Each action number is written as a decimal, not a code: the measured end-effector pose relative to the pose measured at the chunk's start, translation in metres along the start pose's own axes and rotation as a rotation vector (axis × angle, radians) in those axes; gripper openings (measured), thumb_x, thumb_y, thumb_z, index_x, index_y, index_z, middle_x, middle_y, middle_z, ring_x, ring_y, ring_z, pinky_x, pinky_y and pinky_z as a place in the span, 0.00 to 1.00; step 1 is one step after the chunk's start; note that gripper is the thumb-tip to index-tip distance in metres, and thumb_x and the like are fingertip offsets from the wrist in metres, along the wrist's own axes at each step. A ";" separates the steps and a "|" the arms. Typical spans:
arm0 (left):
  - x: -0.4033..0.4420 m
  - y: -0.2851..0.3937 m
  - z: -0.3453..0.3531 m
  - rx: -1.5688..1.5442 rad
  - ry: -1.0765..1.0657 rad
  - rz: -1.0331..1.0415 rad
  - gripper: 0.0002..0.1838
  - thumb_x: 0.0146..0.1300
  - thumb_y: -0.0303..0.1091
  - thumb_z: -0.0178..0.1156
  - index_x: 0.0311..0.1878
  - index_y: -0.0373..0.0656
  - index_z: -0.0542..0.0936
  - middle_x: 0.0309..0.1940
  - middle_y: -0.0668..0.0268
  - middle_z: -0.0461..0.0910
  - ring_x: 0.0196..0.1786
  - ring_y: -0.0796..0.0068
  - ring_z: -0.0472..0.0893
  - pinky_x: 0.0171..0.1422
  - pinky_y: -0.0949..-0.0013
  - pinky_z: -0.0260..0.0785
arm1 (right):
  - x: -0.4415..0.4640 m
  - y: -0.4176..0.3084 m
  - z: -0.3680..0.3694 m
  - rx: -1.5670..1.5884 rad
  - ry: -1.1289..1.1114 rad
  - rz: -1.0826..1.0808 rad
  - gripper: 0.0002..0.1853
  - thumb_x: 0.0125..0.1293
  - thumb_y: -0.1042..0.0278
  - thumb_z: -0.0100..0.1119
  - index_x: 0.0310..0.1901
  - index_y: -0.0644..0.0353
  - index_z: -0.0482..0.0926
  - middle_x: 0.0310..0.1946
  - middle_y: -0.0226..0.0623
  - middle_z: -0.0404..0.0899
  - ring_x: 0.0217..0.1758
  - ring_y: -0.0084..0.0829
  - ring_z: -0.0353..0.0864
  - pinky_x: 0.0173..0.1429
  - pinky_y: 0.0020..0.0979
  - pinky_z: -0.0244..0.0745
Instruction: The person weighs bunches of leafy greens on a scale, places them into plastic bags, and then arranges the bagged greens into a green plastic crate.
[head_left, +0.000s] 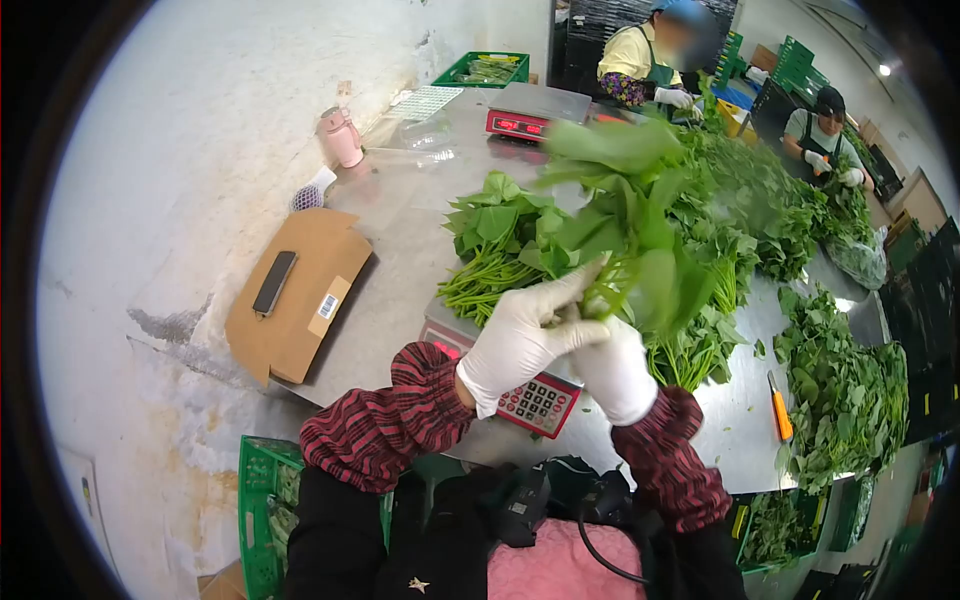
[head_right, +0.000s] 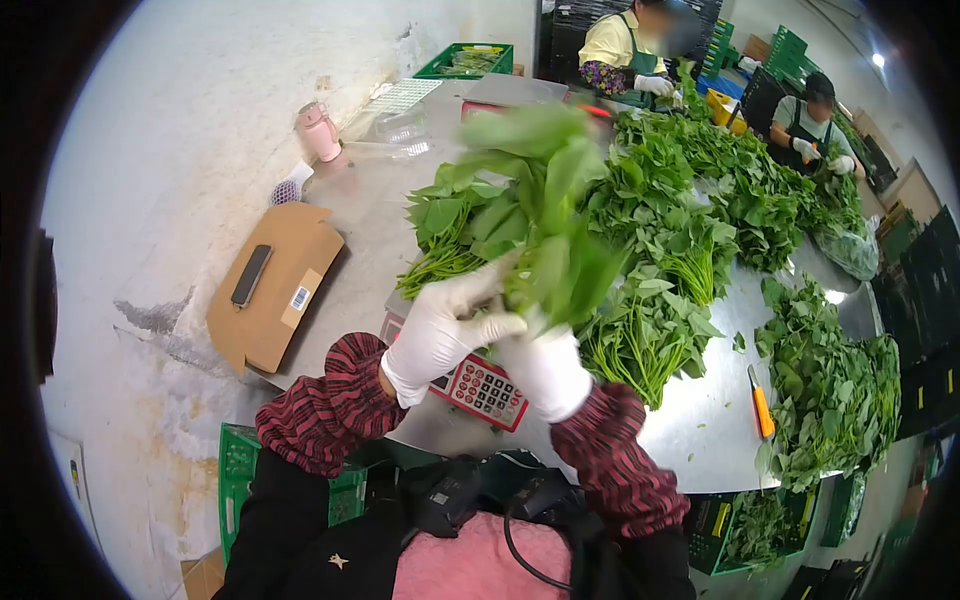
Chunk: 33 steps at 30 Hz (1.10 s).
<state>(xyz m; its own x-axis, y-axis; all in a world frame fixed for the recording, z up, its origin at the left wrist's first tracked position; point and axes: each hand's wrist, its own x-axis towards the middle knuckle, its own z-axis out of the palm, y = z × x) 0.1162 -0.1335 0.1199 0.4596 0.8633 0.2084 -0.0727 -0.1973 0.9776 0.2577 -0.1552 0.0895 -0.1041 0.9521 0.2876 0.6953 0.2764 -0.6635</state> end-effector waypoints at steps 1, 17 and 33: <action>-0.002 0.003 -0.004 -0.003 -0.006 -0.002 0.25 0.57 0.26 0.64 0.59 0.38 0.73 0.44 0.65 0.81 0.46 0.83 0.76 0.51 0.77 0.70 | 0.002 0.036 0.033 0.388 0.165 -0.050 0.13 0.61 0.68 0.56 0.46 0.61 0.75 0.40 0.38 0.79 0.39 0.36 0.80 0.41 0.33 0.76; 0.013 0.003 -0.075 0.313 0.595 0.525 0.17 0.56 0.16 0.58 0.48 0.41 0.81 0.39 0.67 0.81 0.39 0.77 0.77 0.45 0.76 0.70 | 0.000 0.012 -0.001 0.257 0.084 0.129 0.20 0.67 0.56 0.55 0.21 0.60 0.71 0.12 0.36 0.71 0.15 0.31 0.73 0.23 0.29 0.66; 0.012 -0.115 -0.124 1.196 0.110 0.288 0.23 0.49 0.26 0.62 0.52 0.46 0.78 0.44 0.61 0.75 0.48 0.60 0.74 0.52 0.62 0.67 | -0.027 0.107 0.020 -0.311 -0.131 -0.179 0.21 0.67 0.55 0.49 0.20 0.60 0.70 0.16 0.45 0.71 0.20 0.46 0.74 0.23 0.41 0.67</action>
<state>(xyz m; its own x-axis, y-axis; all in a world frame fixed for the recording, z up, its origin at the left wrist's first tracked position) 0.0204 -0.0424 0.0132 0.4796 0.7414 0.4694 0.7226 -0.6372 0.2680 0.3203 -0.1489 -0.0031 -0.3196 0.9064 0.2761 0.8382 0.4063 -0.3637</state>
